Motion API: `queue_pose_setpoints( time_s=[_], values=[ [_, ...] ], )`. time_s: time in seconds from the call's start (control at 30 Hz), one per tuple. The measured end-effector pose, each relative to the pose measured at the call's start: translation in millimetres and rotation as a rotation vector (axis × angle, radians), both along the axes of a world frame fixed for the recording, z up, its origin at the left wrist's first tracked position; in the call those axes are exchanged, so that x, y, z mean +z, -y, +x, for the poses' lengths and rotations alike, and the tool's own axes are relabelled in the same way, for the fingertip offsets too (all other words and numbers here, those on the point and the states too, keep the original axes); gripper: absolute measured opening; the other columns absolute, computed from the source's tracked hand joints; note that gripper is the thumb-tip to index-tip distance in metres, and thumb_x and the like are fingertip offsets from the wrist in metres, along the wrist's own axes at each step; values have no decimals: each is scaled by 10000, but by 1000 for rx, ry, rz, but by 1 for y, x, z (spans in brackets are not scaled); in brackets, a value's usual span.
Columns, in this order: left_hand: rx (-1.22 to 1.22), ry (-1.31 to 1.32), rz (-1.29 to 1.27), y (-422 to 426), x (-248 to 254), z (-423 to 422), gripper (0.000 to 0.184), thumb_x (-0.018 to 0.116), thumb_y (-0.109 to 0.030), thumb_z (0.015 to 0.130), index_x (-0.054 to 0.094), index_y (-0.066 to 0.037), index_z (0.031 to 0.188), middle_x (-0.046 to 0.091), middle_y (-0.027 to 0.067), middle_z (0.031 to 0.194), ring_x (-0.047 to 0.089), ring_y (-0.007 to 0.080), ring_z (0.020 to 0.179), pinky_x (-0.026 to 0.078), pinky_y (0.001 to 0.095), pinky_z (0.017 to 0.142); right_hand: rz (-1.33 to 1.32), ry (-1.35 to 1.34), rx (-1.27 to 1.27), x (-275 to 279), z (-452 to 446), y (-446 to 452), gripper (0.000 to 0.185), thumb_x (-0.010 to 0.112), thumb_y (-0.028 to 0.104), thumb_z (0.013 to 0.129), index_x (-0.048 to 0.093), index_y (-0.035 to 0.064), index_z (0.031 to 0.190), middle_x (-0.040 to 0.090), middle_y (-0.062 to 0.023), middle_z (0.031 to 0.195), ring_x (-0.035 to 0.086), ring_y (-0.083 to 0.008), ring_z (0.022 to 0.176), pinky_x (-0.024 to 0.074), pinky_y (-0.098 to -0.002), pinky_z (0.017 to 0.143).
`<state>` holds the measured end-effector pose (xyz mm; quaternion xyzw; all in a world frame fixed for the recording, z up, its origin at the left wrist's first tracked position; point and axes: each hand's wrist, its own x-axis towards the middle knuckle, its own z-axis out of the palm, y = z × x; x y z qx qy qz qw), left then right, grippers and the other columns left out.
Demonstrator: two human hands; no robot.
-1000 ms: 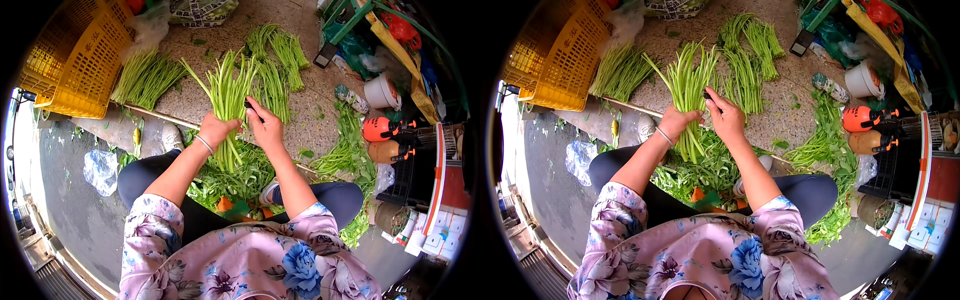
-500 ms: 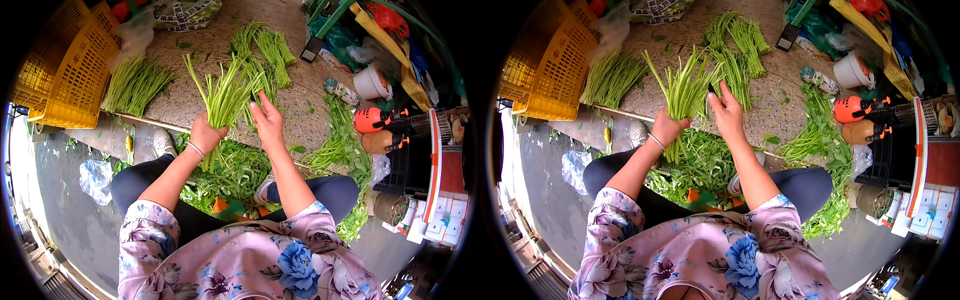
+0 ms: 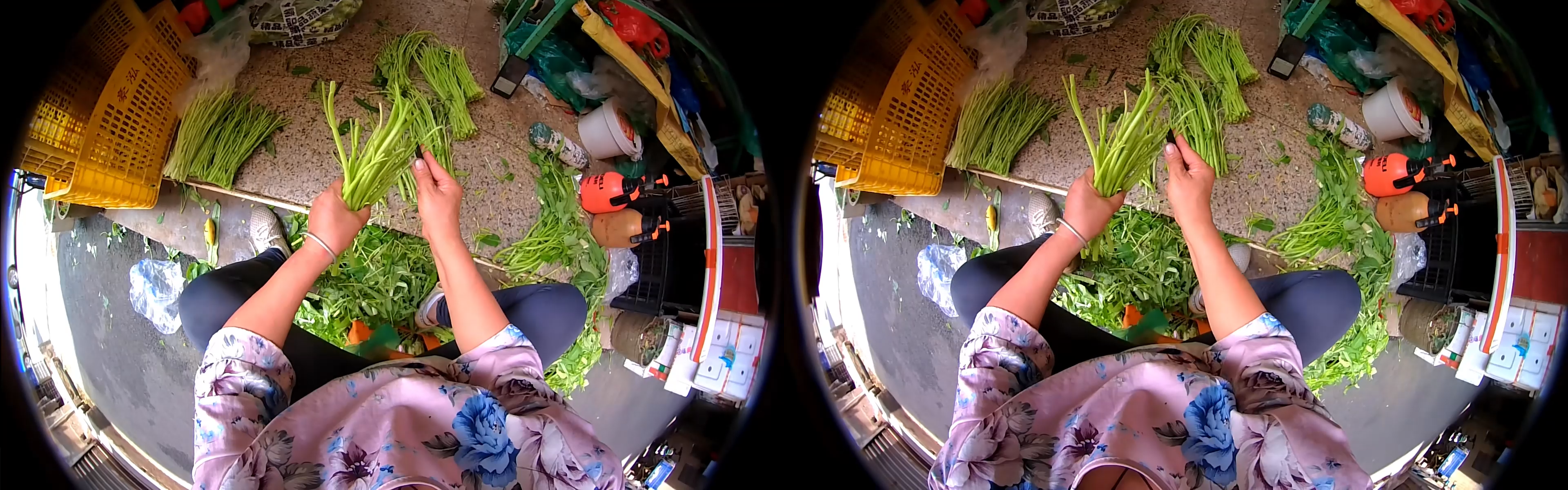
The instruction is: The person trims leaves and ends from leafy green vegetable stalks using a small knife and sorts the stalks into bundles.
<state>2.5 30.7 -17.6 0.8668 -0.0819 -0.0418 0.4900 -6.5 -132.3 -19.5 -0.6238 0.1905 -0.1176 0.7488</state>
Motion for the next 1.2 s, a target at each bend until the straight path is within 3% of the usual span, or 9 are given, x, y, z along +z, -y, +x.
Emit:
queue_pose_setpoints(
  time_s=[0.07,0.17,0.37,0.53,0.77,0.83,0.87,1.0,1.2],
  values=[
    [-16,-8,-44,-1,-2,2,338,686,-156,628,555,-21,909,611,190,789,596,342,741,484,370,680,-549,3,-88,-9,-4,8,407,551,202,861,469,-6,1201,518,45,680,384,-11,570,314,-161,485],
    [-23,-7,-86,-5,-10,5,349,690,-168,622,553,-9,900,608,201,782,596,345,740,484,373,683,-572,16,-289,-1,-21,24,372,533,209,872,495,6,1181,549,40,715,377,-6,586,314,-157,495],
    [-162,-99,171,-10,-7,0,367,695,-184,612,553,11,889,607,204,764,599,335,727,486,375,693,465,-65,173,10,-42,54,384,488,252,888,439,86,1231,375,34,588,345,-61,466,274,-198,398],
    [-314,-158,188,-14,4,-8,427,691,-203,617,546,36,939,606,213,779,595,340,728,482,363,707,537,-135,294,3,-34,56,196,521,239,873,537,72,975,396,43,593,343,-45,468,262,-190,402],
    [-369,-369,286,-56,-9,0,399,696,-179,597,561,47,897,606,197,744,599,295,696,479,337,686,-322,-414,280,-81,-75,79,433,557,291,844,486,33,1184,605,-121,910,567,-176,735,459,-268,648],
    [-141,-524,-5,-63,-2,2,276,659,-71,629,578,30,873,620,137,736,594,206,643,484,305,626,-968,-873,719,-84,-84,79,710,626,418,754,363,31,1288,476,-219,1198,516,-297,1047,413,-350,875],
    [-54,-571,-211,-68,-7,5,231,632,-24,649,584,21,871,625,112,740,585,168,620,482,290,610,-915,-1027,771,-88,-81,78,847,665,498,669,342,32,1297,390,-209,1283,447,-324,1131,388,-387,913],
    [147,-705,-762,-74,3,15,271,580,44,685,518,15,946,615,126,892,558,147,668,475,257,617,-808,-556,344,-109,-50,50,470,662,371,701,598,53,1040,619,-169,938,599,-294,857,462,-378,741],
    [336,-721,-947,-71,5,22,255,588,46,694,519,19,937,610,107,808,582,186,686,494,290,621,-867,-610,376,-119,25,-4,246,632,300,737,635,91,867,623,-101,734,600,-265,682,463,-380,608]
  ],
)
